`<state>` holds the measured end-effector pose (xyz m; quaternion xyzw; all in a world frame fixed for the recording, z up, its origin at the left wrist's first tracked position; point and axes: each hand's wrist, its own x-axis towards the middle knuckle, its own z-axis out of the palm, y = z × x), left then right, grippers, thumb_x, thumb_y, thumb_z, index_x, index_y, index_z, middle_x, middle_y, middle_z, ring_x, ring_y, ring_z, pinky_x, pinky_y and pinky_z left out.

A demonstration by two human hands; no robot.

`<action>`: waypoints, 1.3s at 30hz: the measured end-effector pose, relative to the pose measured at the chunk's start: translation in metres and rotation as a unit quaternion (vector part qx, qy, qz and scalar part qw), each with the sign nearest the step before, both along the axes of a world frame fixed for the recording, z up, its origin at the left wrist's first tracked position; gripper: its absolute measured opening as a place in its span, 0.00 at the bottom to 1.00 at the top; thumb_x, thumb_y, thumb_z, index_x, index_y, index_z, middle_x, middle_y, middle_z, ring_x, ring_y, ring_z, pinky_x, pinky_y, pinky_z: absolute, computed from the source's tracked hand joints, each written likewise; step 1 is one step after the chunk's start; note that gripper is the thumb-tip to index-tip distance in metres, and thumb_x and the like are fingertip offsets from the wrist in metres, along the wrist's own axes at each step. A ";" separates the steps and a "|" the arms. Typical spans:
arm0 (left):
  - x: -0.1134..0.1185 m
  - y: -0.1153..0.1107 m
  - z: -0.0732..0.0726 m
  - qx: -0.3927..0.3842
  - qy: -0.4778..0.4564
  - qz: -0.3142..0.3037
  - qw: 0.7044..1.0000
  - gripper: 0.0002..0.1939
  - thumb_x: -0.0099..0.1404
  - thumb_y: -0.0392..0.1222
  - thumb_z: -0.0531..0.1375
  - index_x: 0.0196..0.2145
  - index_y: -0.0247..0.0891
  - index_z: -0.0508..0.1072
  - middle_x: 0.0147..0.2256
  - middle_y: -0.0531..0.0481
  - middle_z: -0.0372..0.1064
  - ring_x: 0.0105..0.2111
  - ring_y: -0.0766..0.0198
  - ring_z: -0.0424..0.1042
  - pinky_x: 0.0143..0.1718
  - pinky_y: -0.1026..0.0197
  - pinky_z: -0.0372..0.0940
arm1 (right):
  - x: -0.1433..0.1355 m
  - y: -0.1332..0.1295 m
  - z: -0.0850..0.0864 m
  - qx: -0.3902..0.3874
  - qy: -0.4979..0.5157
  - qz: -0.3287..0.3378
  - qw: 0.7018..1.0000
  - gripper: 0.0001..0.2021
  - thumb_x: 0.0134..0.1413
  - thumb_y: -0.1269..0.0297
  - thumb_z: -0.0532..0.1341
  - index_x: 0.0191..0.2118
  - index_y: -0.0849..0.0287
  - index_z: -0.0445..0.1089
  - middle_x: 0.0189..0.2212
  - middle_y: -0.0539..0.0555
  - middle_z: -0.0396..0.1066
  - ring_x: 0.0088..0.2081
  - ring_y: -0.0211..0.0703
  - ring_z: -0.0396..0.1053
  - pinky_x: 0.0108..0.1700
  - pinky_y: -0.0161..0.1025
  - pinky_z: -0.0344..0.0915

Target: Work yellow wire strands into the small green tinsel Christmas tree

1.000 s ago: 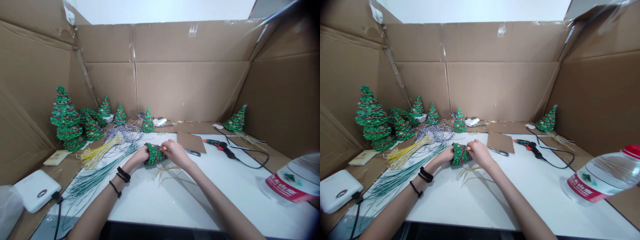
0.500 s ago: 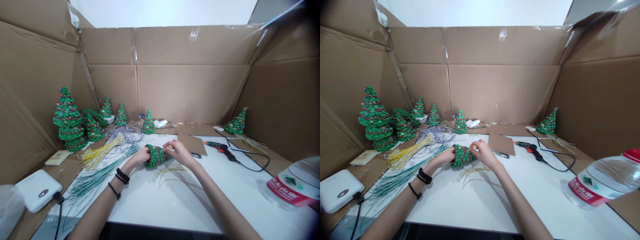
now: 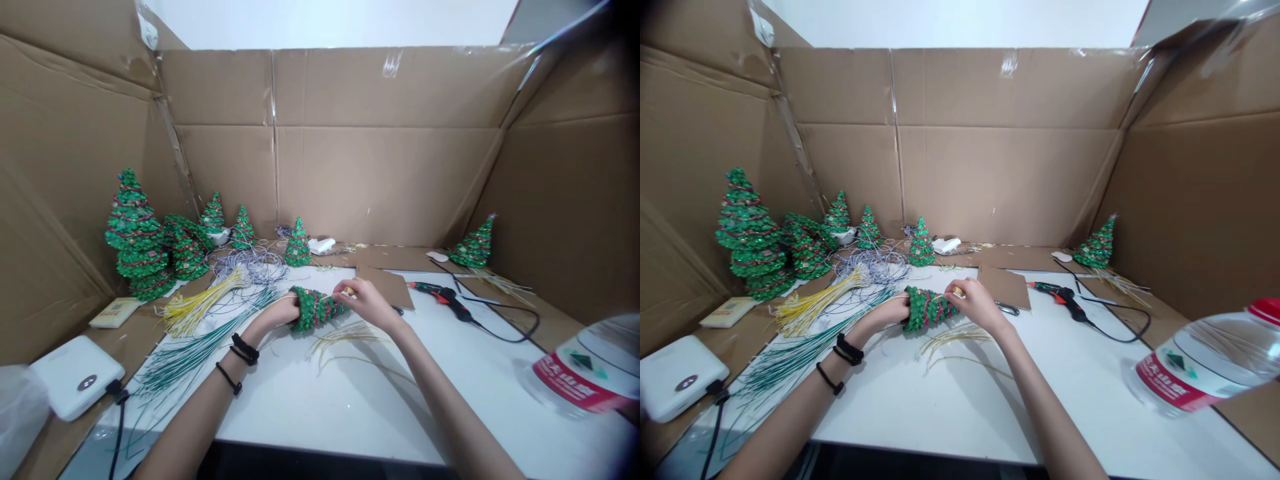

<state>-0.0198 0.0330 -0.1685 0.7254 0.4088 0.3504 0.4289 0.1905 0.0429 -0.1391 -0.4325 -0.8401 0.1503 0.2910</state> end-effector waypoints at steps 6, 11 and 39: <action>0.002 0.004 -0.013 -0.033 -0.036 0.022 0.999 0.14 0.49 0.34 0.54 0.33 0.33 0.76 0.29 0.47 0.75 0.32 0.59 0.70 0.38 0.60 0.64 | -0.012 -0.008 -0.003 0.048 -0.050 -0.034 0.997 0.06 0.56 0.68 0.56 0.33 0.55 0.71 0.25 0.51 0.65 0.27 0.39 0.62 0.30 0.32 0.54; 0.004 0.000 -0.011 -0.055 -0.061 0.026 0.996 0.14 0.49 0.34 0.56 0.34 0.31 0.76 0.28 0.46 0.75 0.30 0.60 0.70 0.34 0.61 0.65 | -0.010 -0.007 -0.003 0.058 -0.042 -0.014 0.997 0.06 0.56 0.69 0.58 0.32 0.55 0.72 0.24 0.52 0.67 0.31 0.42 0.63 0.30 0.33 0.54; 0.007 0.001 -0.003 -0.048 -0.034 0.036 0.998 0.12 0.49 0.38 0.59 0.31 0.31 0.76 0.26 0.48 0.74 0.30 0.59 0.69 0.35 0.60 0.64 | -0.009 0.006 -0.017 0.050 0.080 -0.021 0.995 0.08 0.56 0.62 0.59 0.29 0.56 0.72 0.26 0.51 0.68 0.33 0.43 0.61 0.37 0.38 0.57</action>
